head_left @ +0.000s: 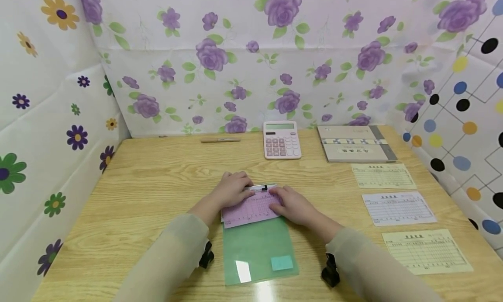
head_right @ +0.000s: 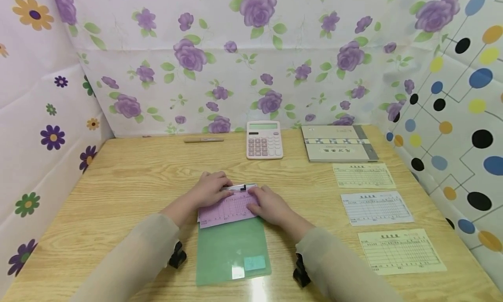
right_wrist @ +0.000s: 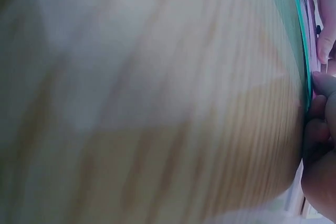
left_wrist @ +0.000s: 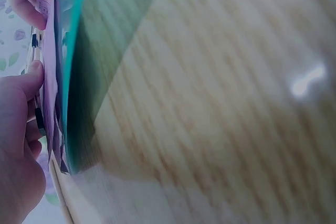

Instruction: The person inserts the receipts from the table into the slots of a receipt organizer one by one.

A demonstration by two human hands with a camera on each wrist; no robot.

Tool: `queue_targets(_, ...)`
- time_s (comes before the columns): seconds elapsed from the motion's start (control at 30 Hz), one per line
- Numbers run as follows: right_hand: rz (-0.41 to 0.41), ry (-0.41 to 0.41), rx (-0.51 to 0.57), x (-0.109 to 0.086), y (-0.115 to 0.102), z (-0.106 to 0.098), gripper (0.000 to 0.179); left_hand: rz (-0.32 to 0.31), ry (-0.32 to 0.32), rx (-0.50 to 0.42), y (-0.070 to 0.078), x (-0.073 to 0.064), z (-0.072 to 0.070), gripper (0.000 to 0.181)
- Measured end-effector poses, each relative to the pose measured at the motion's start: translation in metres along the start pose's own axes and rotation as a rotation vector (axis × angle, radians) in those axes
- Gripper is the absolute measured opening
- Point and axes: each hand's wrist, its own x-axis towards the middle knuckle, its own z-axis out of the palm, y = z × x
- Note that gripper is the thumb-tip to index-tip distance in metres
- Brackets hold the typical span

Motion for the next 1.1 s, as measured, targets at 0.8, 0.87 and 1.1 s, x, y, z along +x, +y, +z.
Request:
queue_targets(0.8,0.076,-0.066,-0.032,0.013,-0.006,-0.005,0.061,0.023,0.048,0.057,0.002,-0.001,0.004,0.029)
queue_targets(0.87,0.066,-0.057,-0.037,0.013,-0.005,-0.004,0.06,0.023,0.046,0.064,0.003,-0.001,0.004,0.03)
queue_targets(1.1,0.069,-0.045,-0.047,0.013,-0.007,-0.003,0.058,0.019,0.045,0.075,0.004,-0.003,0.003,0.031)
